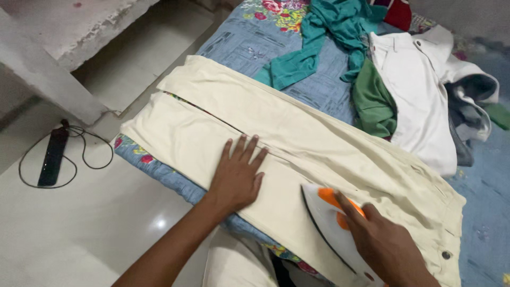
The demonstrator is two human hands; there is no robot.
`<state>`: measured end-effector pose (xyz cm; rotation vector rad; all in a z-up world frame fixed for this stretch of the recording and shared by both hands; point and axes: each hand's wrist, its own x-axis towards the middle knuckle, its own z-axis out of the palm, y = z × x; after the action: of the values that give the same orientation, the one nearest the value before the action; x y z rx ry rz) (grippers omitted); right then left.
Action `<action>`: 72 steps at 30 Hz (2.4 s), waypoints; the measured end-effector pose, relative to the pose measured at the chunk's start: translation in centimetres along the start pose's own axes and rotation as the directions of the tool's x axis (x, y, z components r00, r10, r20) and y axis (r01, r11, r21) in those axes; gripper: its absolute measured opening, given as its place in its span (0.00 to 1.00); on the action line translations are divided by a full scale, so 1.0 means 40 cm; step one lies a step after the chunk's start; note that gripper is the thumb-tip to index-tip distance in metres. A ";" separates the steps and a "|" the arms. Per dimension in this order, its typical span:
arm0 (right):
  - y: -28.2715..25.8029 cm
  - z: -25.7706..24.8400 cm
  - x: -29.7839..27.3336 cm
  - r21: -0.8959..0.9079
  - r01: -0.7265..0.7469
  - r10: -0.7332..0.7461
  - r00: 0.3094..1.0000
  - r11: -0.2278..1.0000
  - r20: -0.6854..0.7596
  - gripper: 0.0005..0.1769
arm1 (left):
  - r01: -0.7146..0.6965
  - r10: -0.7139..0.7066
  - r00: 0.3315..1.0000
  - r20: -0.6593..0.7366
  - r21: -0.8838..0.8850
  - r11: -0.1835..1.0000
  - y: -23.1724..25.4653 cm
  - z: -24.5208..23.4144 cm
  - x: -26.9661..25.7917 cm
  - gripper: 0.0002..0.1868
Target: The person irons a pair of cream-colored trousers laid out on a bed. They smooth the fabric with their hands, then use an electric iron to press the legs and waist area, repeatedly adjusting the garment to remove wrinkles.
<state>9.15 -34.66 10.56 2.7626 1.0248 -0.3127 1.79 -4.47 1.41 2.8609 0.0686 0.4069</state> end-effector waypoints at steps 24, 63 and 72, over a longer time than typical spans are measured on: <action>0.110 0.003 -0.084 0.112 -0.118 0.082 0.957 0.987 0.279 0.37 | -0.098 0.105 0.991 0.084 -0.080 0.992 0.077 0.018 0.020 0.33; -0.060 -0.099 0.020 0.322 0.333 -0.391 0.910 0.886 0.135 0.34 | -0.029 -0.296 0.949 -0.107 -0.966 0.256 -0.035 0.082 -0.014 0.31; -0.057 -0.102 0.021 0.263 0.204 -0.255 0.951 0.943 0.176 0.37 | -0.030 -0.305 0.948 -0.088 -0.981 0.191 -0.029 0.062 -0.015 0.37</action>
<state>8.82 -31.46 14.07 2.7356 1.3349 -0.7936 1.92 -3.98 -1.35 1.4287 0.0785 0.5305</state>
